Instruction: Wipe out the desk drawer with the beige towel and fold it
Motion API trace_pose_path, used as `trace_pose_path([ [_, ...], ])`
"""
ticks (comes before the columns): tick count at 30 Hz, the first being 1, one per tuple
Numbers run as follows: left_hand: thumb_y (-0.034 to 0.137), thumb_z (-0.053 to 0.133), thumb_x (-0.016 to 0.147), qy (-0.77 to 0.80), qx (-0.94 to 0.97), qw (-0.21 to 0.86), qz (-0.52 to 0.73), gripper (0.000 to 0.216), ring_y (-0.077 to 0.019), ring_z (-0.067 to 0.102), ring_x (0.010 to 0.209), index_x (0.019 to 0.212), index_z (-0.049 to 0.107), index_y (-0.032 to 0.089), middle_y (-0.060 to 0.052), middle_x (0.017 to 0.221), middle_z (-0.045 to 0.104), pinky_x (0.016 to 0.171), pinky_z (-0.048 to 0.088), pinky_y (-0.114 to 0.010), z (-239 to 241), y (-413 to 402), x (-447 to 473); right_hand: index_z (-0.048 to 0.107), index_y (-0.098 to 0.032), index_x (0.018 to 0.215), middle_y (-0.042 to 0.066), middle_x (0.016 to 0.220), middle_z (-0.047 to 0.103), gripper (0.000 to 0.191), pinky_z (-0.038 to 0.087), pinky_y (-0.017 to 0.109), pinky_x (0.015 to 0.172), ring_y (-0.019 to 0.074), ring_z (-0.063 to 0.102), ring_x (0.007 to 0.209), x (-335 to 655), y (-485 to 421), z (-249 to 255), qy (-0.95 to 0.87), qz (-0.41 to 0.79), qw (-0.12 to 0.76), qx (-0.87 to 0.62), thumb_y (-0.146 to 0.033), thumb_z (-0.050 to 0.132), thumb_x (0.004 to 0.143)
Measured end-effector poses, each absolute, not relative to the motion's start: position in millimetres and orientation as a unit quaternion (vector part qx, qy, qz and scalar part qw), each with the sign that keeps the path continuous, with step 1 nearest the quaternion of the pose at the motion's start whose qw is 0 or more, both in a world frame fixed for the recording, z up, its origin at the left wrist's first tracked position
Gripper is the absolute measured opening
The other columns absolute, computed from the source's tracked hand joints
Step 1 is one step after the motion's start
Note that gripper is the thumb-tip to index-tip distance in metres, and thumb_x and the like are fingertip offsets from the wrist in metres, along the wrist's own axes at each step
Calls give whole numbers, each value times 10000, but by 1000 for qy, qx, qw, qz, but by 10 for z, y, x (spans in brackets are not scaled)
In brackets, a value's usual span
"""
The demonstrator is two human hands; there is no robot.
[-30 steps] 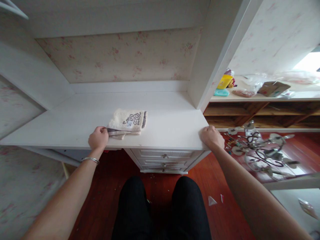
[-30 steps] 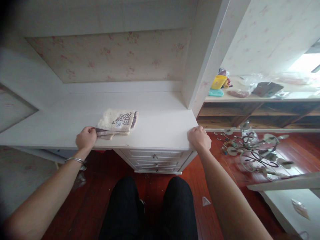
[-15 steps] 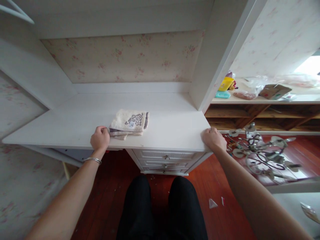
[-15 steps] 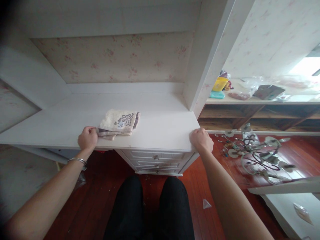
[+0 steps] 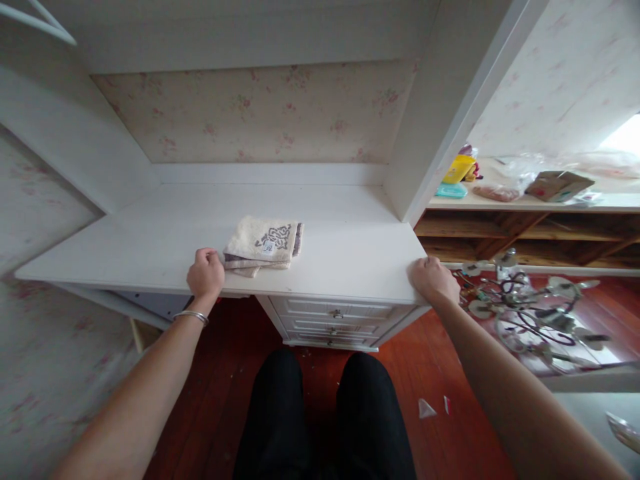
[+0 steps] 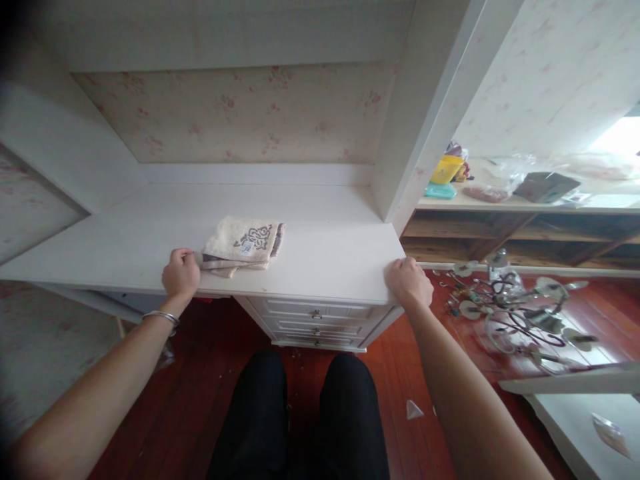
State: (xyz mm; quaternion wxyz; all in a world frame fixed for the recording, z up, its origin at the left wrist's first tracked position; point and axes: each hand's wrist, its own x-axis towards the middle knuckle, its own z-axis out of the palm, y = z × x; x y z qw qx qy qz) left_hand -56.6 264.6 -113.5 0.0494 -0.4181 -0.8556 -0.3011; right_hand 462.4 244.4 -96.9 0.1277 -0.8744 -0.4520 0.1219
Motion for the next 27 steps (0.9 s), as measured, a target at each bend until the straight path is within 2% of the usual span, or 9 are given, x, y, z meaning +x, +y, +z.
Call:
trace_pose_path([
  [27,347,416,937,-851,-448,76,-264,325,-314,662,890,1116,661,235,-124,925,728,711,431,-354,-1120,2630,-508,608,-113,1244,255,1191,631,556,472,546,918,382,603,1138,4648,2456,-1028,-452,112,131,-875,-431,247,965],
])
